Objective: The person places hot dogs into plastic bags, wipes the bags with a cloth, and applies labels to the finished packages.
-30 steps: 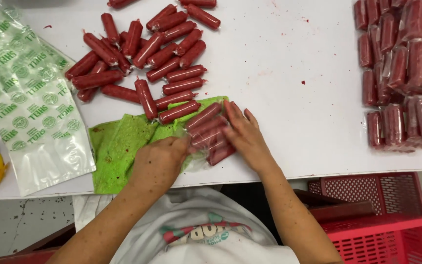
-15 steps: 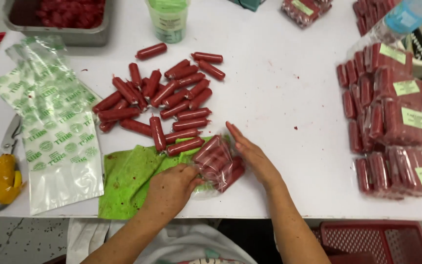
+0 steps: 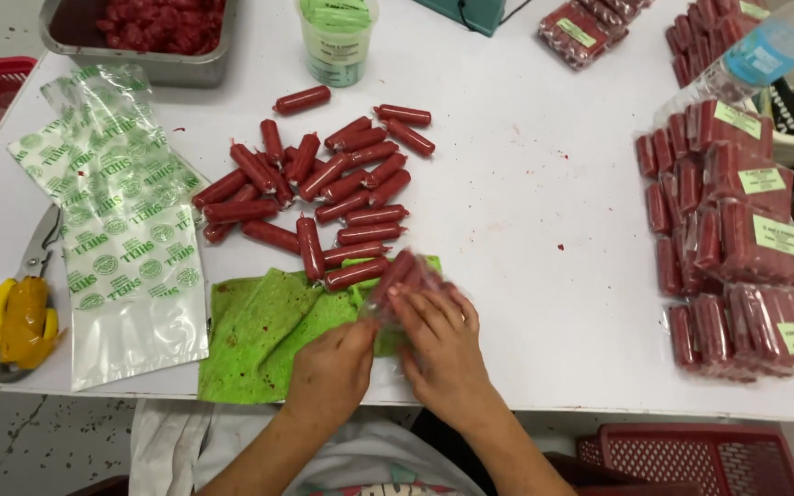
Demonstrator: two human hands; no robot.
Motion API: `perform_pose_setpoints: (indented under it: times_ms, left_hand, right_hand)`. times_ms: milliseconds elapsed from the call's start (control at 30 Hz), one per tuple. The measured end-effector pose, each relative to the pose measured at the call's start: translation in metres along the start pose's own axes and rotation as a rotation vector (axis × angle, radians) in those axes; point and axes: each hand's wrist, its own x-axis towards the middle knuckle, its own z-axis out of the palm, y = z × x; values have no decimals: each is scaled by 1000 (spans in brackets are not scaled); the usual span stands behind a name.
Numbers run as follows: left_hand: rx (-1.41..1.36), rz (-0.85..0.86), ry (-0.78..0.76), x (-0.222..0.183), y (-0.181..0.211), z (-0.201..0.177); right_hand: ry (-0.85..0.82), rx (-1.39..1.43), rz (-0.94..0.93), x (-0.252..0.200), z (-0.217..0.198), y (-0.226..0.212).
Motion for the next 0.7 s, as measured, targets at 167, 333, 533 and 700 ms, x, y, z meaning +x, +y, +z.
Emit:
perform_pose_setpoints:
  times_ms: [167, 333, 533, 700]
  left_hand:
    - [163, 5, 54, -45, 7, -9]
    - [309, -336, -120, -15, 2, -30]
    - [418, -220, -175, -22, 1, -29]
    - [248, -128, -200, -38, 15, -28]
  right_hand:
    - [166, -88, -18, -17, 22, -5]
    - [215, -46, 32, -13, 17, -37]
    - [230, -246, 55, -12, 20, -55]
    - [224, -267, 79, -16, 24, -52]
